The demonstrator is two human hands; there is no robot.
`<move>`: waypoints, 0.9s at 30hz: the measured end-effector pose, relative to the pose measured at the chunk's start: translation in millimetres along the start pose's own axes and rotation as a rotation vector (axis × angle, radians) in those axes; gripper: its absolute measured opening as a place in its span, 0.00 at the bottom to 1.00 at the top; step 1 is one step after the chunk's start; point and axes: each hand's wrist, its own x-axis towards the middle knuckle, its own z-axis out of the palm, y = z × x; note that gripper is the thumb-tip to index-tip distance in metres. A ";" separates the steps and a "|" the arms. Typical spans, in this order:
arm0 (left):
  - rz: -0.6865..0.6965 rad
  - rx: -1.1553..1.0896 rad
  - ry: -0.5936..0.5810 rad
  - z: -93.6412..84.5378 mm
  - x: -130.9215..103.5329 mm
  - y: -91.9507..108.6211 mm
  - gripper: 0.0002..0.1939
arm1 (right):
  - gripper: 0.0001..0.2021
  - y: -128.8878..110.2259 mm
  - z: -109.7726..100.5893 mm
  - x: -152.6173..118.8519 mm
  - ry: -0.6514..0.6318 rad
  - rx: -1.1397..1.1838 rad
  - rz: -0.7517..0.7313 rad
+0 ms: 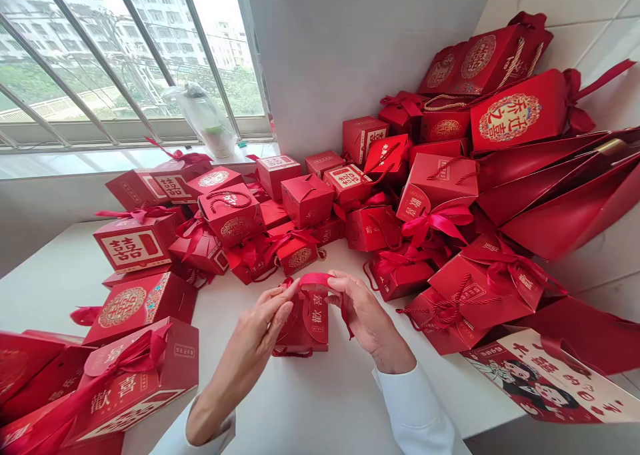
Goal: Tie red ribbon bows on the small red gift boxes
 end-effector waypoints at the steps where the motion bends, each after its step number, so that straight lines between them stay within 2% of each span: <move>1: -0.002 -0.047 0.012 -3.1 3.2 -2.4 0.19 | 0.06 -0.7 0.4 0.4 -0.016 -0.028 -0.002; 5: -0.009 -0.187 0.049 -4.3 13.6 -15.2 0.14 | 0.09 -2.4 3.6 1.9 -0.040 -0.173 -0.011; 10: -0.070 -0.399 0.081 5.0 15.5 -22.4 0.13 | 0.13 -6.4 11.0 6.4 -0.283 -0.301 -0.033; 11: -0.085 -0.424 0.097 6.2 14.9 -22.7 0.13 | 0.13 -7.1 11.9 7.3 -0.297 -0.305 -0.029; 15: -0.108 -0.497 0.139 8.8 14.0 -26.0 0.16 | 0.12 -8.3 12.1 8.7 -0.228 -0.306 -0.012; 19: -0.059 -0.600 0.071 9.5 18.0 -30.1 0.17 | 0.11 -8.9 8.0 8.3 -0.161 -0.285 -0.016; 24: -0.078 -0.684 0.042 7.8 22.4 -25.7 0.15 | 0.10 -7.9 -1.8 8.8 -0.178 -0.222 0.006; 27: -0.087 -0.743 0.011 9.0 22.5 -22.0 0.13 | 0.09 -9.6 -5.9 8.5 -0.235 -0.176 -0.002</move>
